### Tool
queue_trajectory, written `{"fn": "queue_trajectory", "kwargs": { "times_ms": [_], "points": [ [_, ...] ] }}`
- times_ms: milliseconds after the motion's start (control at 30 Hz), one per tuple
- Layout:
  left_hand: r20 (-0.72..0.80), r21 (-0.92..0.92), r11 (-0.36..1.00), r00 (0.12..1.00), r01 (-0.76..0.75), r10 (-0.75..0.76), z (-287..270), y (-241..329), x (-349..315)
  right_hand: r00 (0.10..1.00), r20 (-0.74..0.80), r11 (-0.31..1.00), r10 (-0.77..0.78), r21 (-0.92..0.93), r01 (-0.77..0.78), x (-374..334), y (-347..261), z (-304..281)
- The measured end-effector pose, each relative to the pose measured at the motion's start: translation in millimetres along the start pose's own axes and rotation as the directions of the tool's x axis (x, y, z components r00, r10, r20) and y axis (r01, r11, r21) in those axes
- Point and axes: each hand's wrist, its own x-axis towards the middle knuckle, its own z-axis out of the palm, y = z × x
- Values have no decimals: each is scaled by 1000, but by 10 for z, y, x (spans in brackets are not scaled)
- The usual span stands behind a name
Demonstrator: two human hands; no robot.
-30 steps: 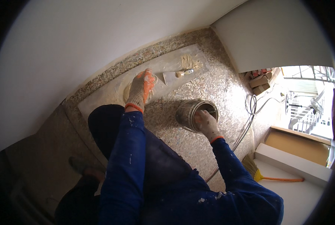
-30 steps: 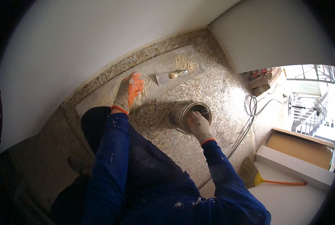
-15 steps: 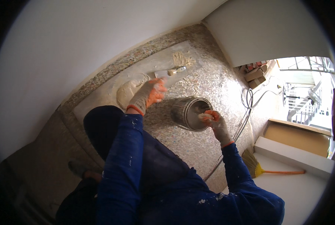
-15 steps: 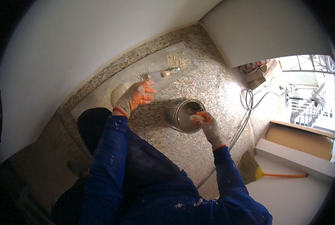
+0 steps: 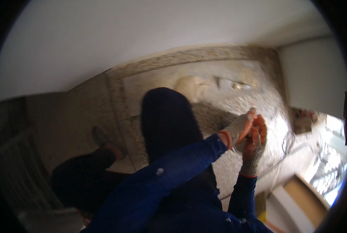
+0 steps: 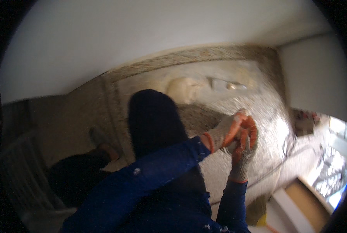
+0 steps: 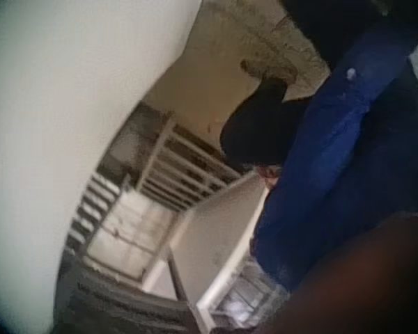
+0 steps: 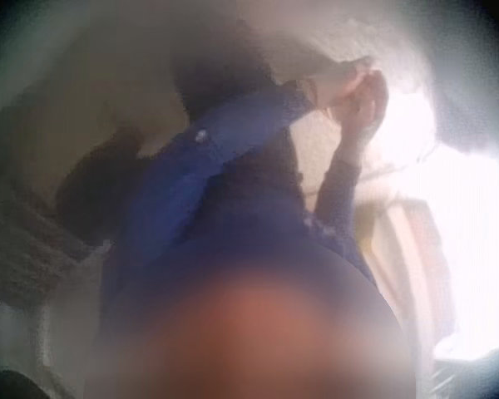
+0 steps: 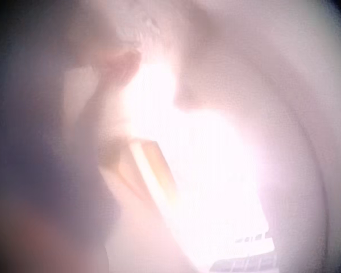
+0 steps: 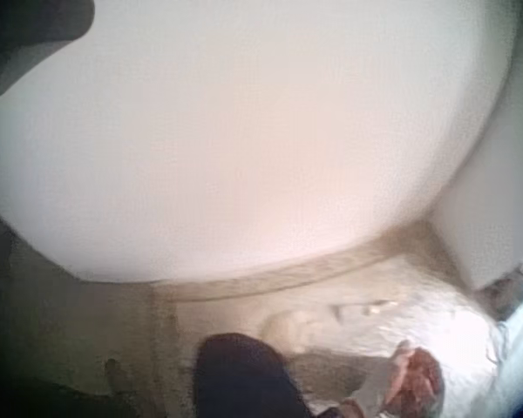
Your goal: The person applies a beige adhesive to the seam between a granite countertop and a white wall using a putty knife and gloved hands. They spread the adhesive along the joint, smooth it with their fingers, and occasionally scrape excess material back into a bucket.
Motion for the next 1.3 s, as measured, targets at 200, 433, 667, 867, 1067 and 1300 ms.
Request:
{"fn": "queue_trajectory", "kwargs": {
  "times_ms": [200,433,667,867,1067,1300],
  "points": [
    [-94,371,688,712,-623,696,-170,754,-142,960,244,932,-139,-295,210,1010,121,898],
    [-209,703,497,519,-509,829,-789,1546,-739,805,549,752,-226,-427,502,957,351,1804],
    [-241,891,302,211,-339,947,-808,1619,-1365,695,716,920,-69,315,-233,1360,267,2742],
    [-321,575,333,168,-747,932,-1247,2085,-2370,704,707,966,-66,-132,224,419,-162,3518],
    [-316,574,129,-73,-809,946,-1801,1832,-2930,604,791,964,100,-227,137,136,60,4579],
    [-152,980,187,-379,60,913,-2997,1807,-3670,498,823,942,275,-333,31,-411,904,5135]
  ]
}}
